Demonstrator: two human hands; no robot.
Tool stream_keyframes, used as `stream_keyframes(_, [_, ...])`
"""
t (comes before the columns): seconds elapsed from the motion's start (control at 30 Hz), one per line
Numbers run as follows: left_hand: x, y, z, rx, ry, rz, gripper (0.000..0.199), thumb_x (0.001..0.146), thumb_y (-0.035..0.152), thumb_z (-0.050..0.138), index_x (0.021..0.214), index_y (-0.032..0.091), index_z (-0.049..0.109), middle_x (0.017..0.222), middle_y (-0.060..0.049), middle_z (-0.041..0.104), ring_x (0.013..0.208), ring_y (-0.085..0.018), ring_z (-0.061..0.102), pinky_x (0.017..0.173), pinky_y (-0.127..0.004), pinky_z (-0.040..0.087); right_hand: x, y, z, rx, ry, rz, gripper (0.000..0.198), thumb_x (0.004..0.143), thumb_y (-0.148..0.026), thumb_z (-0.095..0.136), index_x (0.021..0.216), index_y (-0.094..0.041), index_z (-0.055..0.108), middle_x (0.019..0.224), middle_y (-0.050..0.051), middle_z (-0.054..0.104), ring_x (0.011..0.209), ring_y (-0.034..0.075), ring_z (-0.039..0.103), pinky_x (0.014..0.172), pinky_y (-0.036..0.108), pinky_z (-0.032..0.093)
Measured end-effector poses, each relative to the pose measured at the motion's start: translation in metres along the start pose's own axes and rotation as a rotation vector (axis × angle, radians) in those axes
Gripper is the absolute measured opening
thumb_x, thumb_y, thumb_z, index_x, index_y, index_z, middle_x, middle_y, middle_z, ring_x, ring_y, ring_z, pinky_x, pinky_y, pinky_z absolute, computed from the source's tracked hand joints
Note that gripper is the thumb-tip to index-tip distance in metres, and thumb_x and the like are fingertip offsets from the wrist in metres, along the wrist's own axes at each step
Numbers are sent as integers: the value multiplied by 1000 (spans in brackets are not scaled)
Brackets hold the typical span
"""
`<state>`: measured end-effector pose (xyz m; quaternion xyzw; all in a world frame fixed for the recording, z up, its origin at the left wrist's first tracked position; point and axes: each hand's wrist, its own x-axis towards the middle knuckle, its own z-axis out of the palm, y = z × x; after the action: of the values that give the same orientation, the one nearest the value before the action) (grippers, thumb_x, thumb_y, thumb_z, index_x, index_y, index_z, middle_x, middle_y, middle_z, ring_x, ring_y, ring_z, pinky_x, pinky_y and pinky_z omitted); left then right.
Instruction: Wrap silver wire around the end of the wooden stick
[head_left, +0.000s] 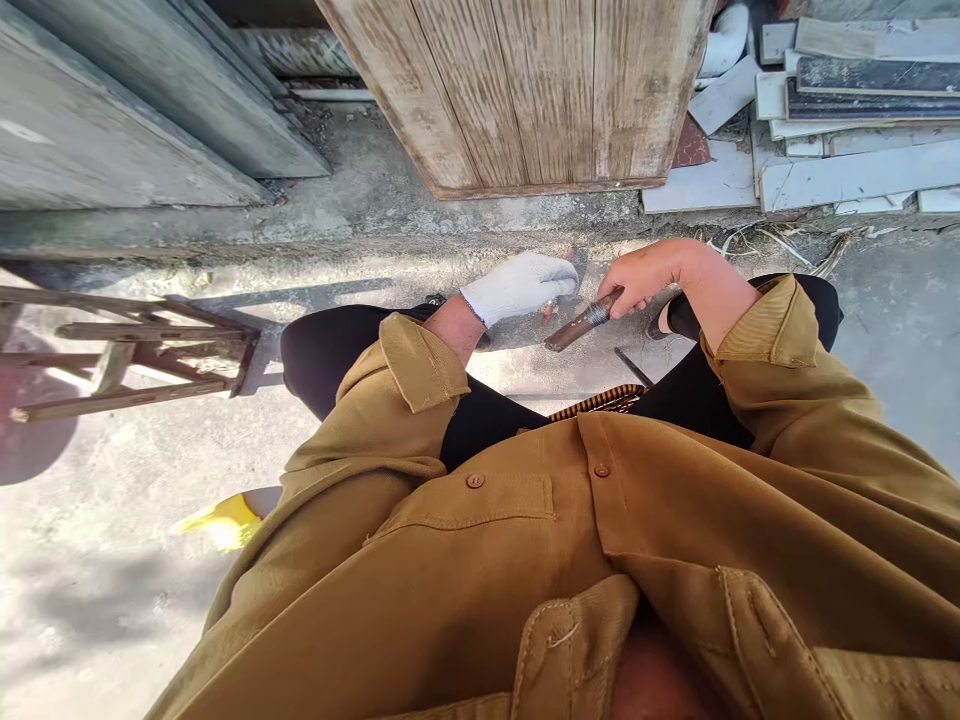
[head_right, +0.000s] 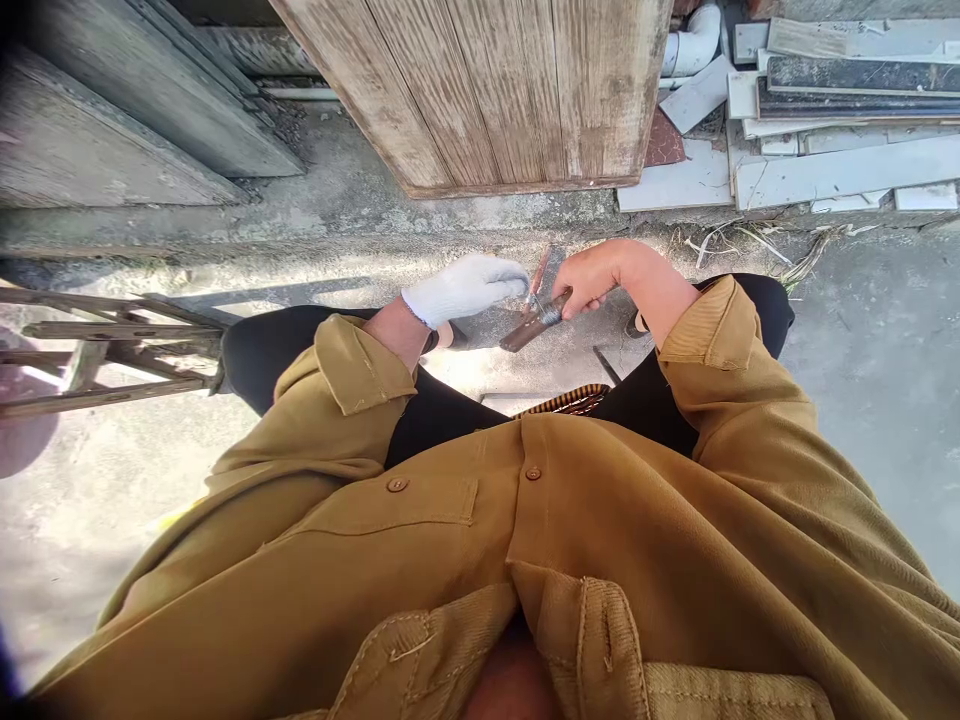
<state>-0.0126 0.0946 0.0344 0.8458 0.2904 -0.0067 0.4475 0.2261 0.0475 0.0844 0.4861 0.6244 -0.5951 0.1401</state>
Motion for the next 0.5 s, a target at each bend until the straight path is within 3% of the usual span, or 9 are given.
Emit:
stream_keyframes(0.13, [2, 0, -1, -142, 92, 19, 22, 94, 30, 58, 93, 17, 75, 80, 0, 71, 76, -14, 64, 74, -26, 51, -16, 3, -12, 162, 38, -273, 13, 95, -12, 83, 87, -12, 73, 66, -6, 63, 58, 5, 54, 60, 20, 38])
stream_keyframes(0.27, [0, 4, 0, -327, 91, 0, 23, 100, 27, 55, 96, 15, 74, 71, -1, 64, 61, -10, 53, 61, -22, 46, -39, 6, -23, 369, 357, -497, 32, 95, -42, 86, 84, -21, 65, 72, -1, 62, 63, 13, 52, 61, 27, 46])
stream_keyframes(0.4, [-4, 13, -1, -305, 8, 49, 26, 102, 29, 54, 101, 15, 76, 69, 0, 64, 60, -10, 54, 61, -22, 46, -38, 10, -26, 523, 713, -514, 42, 90, -56, 84, 79, -25, 58, 77, 3, 60, 66, 17, 47, 63, 35, 47])
stream_keyframes(0.5, [-6, 18, -2, -240, -23, 86, 27, 101, 30, 56, 102, 16, 79, 81, -3, 73, 69, -12, 63, 69, -24, 51, -23, 18, -28, 492, 884, -329, 40, 93, -56, 78, 81, -25, 56, 77, 5, 61, 67, 18, 49, 63, 36, 47])
